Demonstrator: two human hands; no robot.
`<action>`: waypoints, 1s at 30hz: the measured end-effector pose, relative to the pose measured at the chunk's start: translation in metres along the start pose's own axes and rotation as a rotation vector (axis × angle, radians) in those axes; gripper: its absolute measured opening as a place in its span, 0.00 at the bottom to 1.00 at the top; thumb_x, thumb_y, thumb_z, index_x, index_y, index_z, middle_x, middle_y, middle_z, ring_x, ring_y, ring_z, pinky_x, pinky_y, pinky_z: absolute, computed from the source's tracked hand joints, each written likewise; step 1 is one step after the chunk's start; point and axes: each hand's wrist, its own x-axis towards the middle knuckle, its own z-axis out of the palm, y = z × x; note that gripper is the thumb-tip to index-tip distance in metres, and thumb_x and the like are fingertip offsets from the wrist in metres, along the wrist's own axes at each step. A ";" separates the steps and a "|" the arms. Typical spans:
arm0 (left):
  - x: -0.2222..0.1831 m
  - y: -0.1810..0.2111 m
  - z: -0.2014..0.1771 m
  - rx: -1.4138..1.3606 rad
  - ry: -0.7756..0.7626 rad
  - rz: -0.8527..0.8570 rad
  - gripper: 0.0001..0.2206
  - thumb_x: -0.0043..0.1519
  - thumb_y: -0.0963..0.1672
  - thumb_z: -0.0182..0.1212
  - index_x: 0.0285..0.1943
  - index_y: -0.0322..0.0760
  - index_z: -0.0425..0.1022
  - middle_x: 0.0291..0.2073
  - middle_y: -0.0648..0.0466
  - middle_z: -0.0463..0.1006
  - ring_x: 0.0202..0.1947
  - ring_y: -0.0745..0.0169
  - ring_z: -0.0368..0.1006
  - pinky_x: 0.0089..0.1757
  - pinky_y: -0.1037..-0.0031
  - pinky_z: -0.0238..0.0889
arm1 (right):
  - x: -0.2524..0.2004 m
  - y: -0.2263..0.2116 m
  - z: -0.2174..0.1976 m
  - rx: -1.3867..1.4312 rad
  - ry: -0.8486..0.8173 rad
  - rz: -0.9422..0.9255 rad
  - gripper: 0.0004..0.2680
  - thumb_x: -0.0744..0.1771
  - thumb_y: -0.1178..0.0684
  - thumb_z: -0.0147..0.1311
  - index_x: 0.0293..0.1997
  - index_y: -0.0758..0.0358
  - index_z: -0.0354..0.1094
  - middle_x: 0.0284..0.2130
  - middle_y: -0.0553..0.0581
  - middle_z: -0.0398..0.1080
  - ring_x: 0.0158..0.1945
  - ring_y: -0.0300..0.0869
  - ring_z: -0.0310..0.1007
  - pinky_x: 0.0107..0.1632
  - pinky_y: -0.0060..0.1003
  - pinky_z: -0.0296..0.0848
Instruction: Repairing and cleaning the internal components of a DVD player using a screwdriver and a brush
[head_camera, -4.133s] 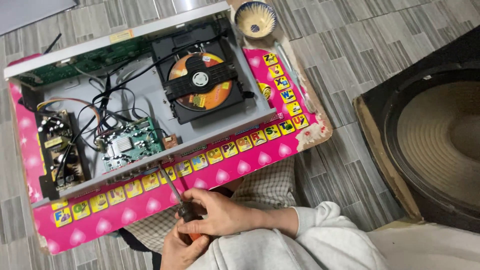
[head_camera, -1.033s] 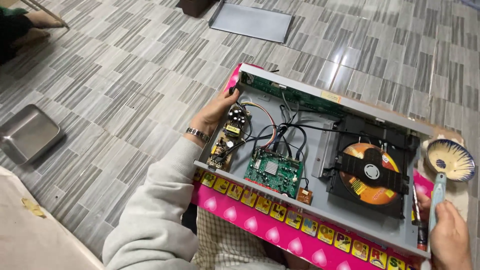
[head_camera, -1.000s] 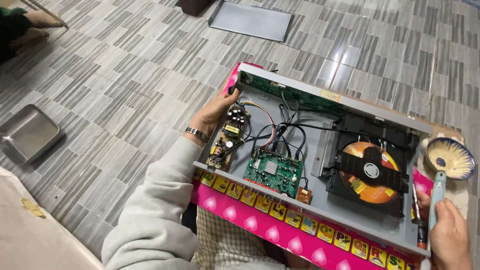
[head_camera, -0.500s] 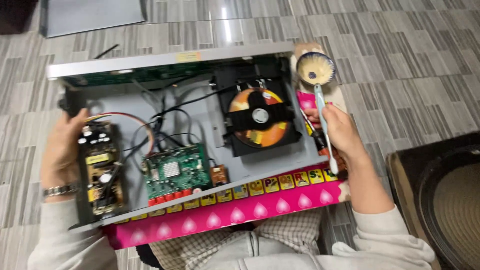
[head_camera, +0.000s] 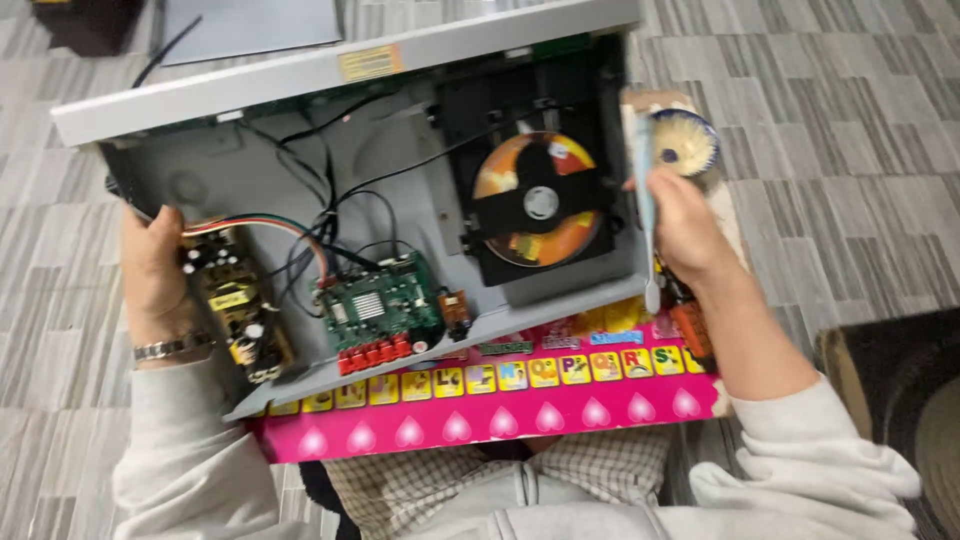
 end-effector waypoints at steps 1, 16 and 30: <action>-0.005 0.015 0.006 0.005 0.018 0.002 0.19 0.67 0.46 0.52 0.67 0.40 0.64 0.52 0.62 0.71 0.43 0.79 0.64 0.46 0.88 0.58 | 0.001 -0.009 0.001 0.001 -0.018 -0.003 0.10 0.72 0.51 0.39 0.42 0.61 0.69 0.39 0.49 0.66 0.40 0.33 0.60 0.46 0.26 0.59; -0.025 0.048 0.009 0.159 0.099 0.500 0.42 0.69 0.67 0.32 0.72 0.27 0.54 0.63 0.33 0.64 0.60 0.41 0.61 0.58 0.56 0.57 | -0.016 -0.073 0.020 0.118 -0.036 -0.330 0.09 0.74 0.44 0.32 0.48 0.50 0.60 0.36 0.44 0.58 0.40 0.32 0.56 0.52 0.31 0.58; -0.010 -0.096 -0.087 0.511 -0.160 0.365 0.19 0.72 0.25 0.48 0.72 0.09 0.58 0.63 0.24 0.65 0.60 0.32 0.65 0.58 0.55 0.62 | -0.130 -0.054 -0.008 0.154 0.232 -0.286 0.11 0.67 0.60 0.57 0.50 0.57 0.58 0.43 0.53 0.67 0.34 0.30 0.62 0.34 0.20 0.62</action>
